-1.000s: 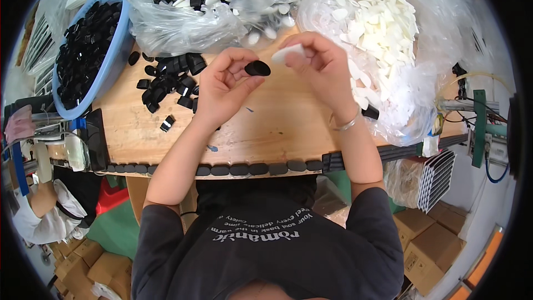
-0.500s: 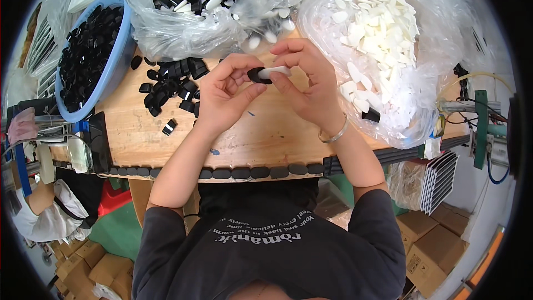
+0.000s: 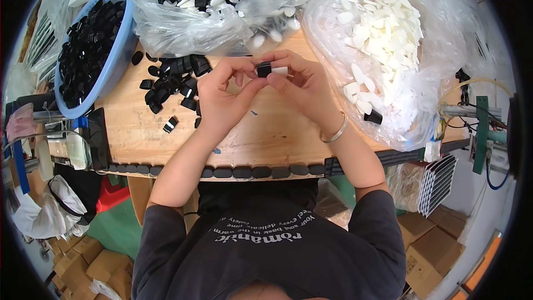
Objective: Assembling small black and white plastic components at a workbench.
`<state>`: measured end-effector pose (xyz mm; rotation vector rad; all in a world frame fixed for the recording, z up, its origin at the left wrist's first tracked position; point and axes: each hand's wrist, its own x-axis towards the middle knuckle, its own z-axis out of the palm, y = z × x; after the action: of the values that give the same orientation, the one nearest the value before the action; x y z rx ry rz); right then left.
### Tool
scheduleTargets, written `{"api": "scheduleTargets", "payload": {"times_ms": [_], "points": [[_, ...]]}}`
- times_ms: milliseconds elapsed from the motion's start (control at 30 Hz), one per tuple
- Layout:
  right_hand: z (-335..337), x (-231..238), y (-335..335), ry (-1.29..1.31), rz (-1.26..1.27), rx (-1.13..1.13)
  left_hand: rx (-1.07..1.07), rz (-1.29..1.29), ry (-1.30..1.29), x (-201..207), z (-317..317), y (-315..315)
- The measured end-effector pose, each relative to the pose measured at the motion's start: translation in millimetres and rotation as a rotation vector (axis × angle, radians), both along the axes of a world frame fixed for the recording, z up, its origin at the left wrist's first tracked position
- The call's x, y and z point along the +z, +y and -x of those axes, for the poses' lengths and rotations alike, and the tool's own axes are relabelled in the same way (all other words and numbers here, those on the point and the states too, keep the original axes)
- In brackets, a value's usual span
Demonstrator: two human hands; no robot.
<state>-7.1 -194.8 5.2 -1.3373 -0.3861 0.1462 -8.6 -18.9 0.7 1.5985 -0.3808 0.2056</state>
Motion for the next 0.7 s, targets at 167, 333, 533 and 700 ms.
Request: {"api": "scheduleTargets", "payload": {"times_ms": [167,333,533,700], "points": [[-1.6,-0.4,-1.7,0.231,-0.076,-0.026,-0.037,0.1,0.024,5.3,0.8,-3.9],[-2.8,-4.1,2.2,0.113,-0.088,-0.021,-0.091,0.18,0.098,4.9,0.2,-1.8],[-4.4,1.3,2.3,-0.039,-0.045,0.041,-0.208,0.334,0.264,6.0,-1.8,4.6],[-0.7,0.0,7.7,-0.04,-0.032,-0.006,-0.032,0.17,0.066,11.0,2.8,-1.5]]}}
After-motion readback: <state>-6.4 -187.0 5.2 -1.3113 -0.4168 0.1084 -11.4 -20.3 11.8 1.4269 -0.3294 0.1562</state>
